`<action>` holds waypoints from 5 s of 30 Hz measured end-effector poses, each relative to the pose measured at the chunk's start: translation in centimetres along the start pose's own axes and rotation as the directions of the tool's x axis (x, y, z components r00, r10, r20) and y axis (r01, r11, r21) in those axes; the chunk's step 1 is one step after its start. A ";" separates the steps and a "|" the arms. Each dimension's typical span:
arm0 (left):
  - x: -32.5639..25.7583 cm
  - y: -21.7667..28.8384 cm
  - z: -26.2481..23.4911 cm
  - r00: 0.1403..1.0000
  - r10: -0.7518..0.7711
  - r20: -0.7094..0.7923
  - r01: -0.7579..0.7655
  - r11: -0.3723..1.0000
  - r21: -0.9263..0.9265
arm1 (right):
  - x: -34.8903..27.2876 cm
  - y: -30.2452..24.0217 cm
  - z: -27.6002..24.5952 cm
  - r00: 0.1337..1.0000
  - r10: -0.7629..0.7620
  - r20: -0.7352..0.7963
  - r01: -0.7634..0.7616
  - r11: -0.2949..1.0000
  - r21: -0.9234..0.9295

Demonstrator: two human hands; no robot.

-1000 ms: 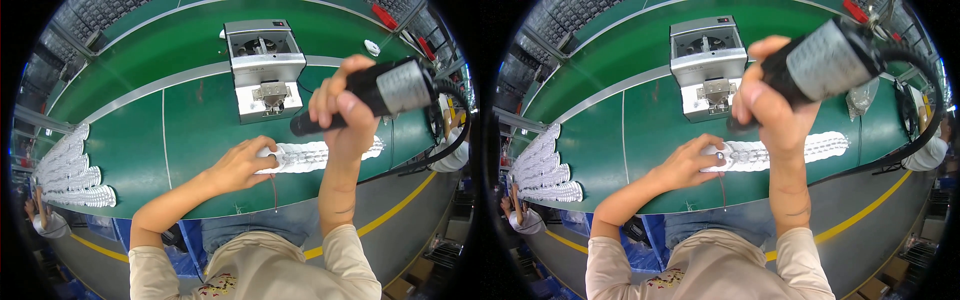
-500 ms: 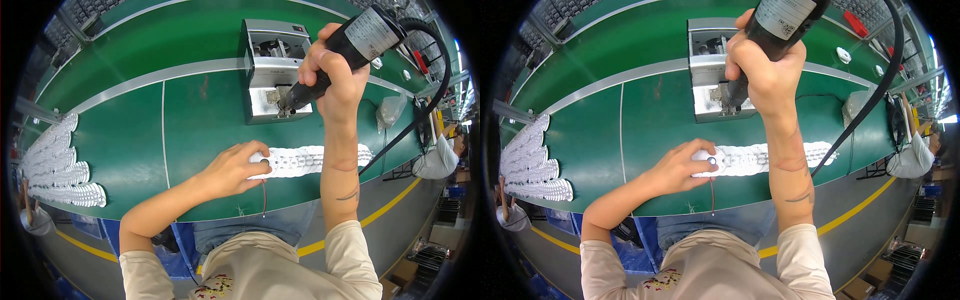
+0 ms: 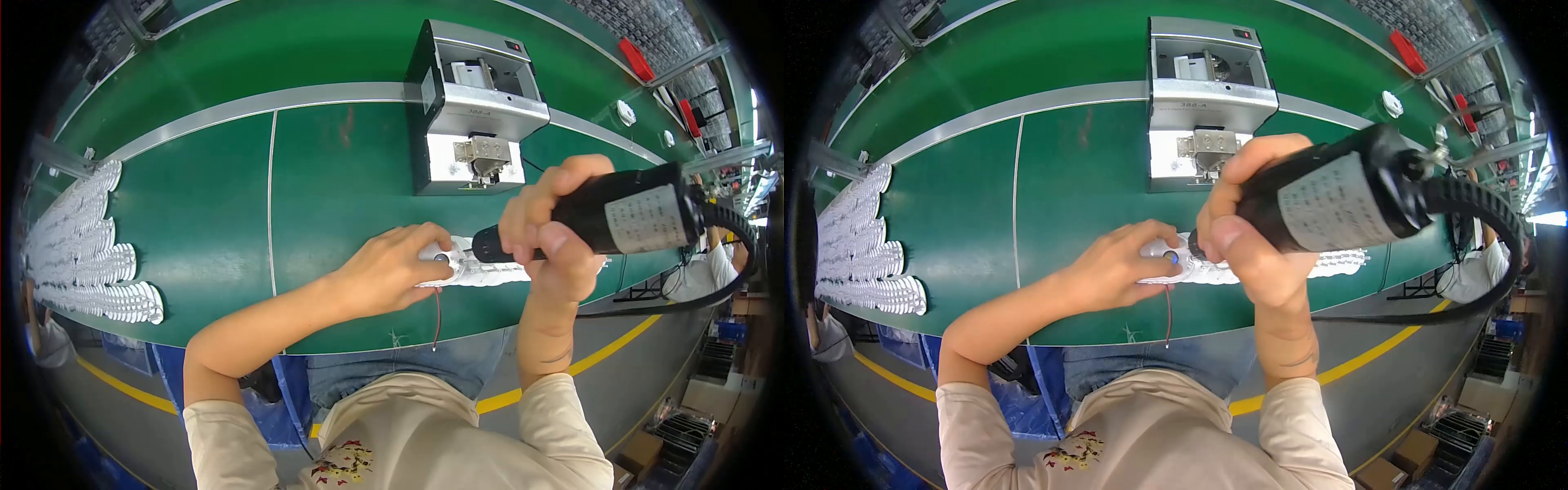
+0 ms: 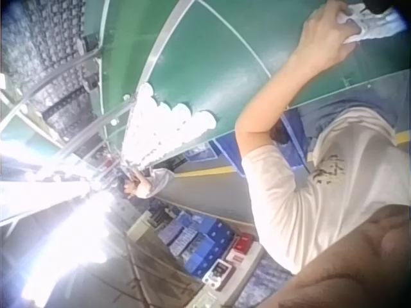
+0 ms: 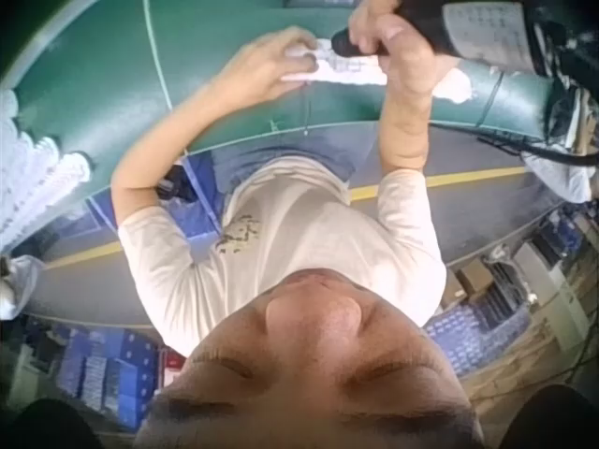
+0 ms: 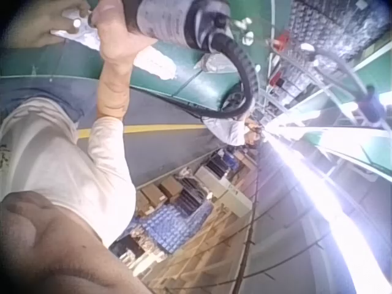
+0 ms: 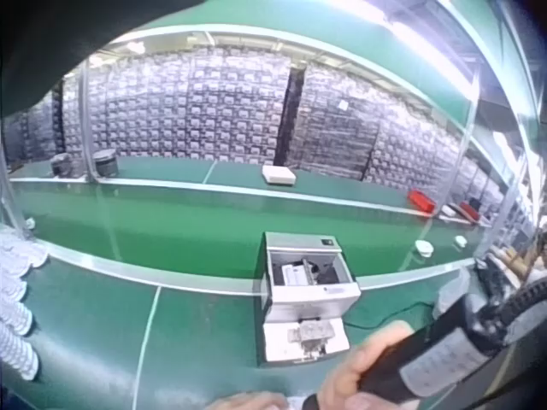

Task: The person assembles small plastic lighting fixture components by hand at a factory workstation, using an electric screwdriver to secure screws from a screw feeder machine into the components held in a component jig.

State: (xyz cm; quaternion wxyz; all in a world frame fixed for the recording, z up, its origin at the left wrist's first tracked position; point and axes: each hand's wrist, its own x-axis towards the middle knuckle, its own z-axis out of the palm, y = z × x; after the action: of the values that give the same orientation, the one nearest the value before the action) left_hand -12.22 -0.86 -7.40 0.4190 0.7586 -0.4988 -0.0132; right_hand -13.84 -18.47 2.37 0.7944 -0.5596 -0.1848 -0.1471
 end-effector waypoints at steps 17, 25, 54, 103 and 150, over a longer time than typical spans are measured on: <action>0.1 0.1 0.0 1.000 -0.009 -0.011 0.009 1.000 -0.003 | -0.5 1.8 -0.7 0.990 0.110 0.090 -0.100 0.989 -0.111; 0.2 0.0 0.4 1.000 0.022 -0.017 -0.022 1.000 -0.006 | 3.1 -0.4 -2.0 0.986 -0.163 0.018 0.163 0.986 0.034; -0.2 -0.2 0.3 0.999 0.023 -0.028 -0.023 1.000 0.002 | -1.1 -0.4 0.4 1.000 -0.023 -0.001 0.023 0.994 -0.104; -12.9 -25.3 -29.1 0.132 -0.401 -0.906 0.885 -0.364 0.290 | -1.1 -1.0 -4.2 0.983 -0.160 0.090 0.156 0.987 0.048; 1.3 0.9 -0.9 0.994 0.102 0.039 -0.102 0.995 0.018 | -0.6 -0.9 -4.6 1.000 -0.023 -0.008 0.024 0.993 0.114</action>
State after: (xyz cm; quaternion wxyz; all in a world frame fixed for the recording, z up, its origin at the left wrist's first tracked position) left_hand -11.81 -1.44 -5.72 0.4020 0.7359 -0.5448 -0.0013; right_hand -14.21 -23.04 1.42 0.8240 -0.5104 -0.1968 -0.1475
